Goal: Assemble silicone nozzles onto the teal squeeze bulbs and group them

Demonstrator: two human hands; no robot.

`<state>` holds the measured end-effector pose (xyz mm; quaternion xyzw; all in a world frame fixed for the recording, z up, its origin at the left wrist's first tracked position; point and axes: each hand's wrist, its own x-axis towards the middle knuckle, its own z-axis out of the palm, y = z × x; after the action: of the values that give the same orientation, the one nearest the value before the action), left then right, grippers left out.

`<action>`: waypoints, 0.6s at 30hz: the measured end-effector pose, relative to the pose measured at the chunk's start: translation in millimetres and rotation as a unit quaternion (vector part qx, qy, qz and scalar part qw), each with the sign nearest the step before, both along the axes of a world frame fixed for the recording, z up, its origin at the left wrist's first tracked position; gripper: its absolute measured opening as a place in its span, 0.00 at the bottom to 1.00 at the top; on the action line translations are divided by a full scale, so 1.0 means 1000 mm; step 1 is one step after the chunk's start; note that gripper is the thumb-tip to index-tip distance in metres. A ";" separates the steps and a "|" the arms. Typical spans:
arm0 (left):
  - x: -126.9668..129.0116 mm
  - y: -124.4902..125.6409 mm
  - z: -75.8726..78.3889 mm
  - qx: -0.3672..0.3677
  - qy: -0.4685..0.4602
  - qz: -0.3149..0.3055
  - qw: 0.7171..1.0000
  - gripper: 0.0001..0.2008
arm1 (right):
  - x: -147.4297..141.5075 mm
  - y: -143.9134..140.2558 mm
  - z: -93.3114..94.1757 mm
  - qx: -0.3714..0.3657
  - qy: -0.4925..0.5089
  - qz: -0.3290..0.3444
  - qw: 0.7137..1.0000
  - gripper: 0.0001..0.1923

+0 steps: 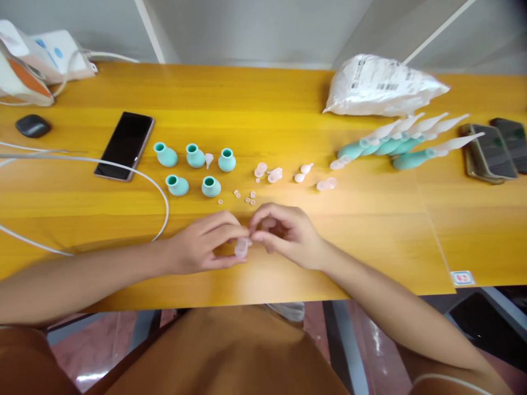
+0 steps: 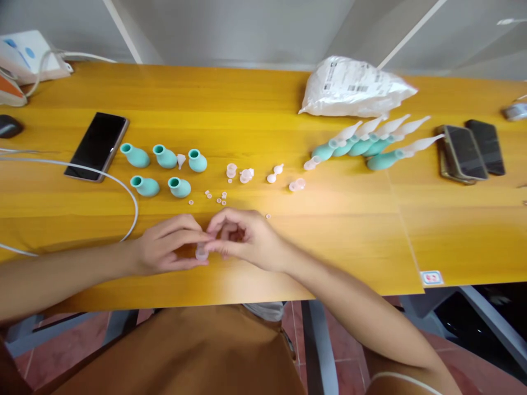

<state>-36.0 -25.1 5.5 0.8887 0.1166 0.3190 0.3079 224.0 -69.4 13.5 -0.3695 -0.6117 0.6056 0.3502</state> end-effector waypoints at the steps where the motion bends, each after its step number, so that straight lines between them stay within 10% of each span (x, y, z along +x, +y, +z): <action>1: 0.000 0.000 0.001 -0.017 0.001 0.013 1.000 0.14 | 0.003 0.003 -0.001 0.088 -0.056 -0.027 0.994 0.12; 4: -0.001 0.001 0.004 -0.071 0.012 0.053 0.996 0.18 | 0.011 0.011 -0.003 0.311 -0.231 -0.102 0.916 0.06; 8: -0.001 0.001 0.004 -0.112 0.007 0.079 0.991 0.20 | 0.015 0.016 -0.006 0.371 -0.359 -0.133 0.846 0.15; 18: 0.000 0.003 0.005 -0.131 -0.003 0.067 0.989 0.19 | 0.014 0.017 -0.013 0.394 -0.407 -0.111 0.817 0.12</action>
<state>-35.8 -22.6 10.8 0.8301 0.2160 0.3239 0.3994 238.3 -52.1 1.0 -0.4777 -0.8397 0.0641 0.2502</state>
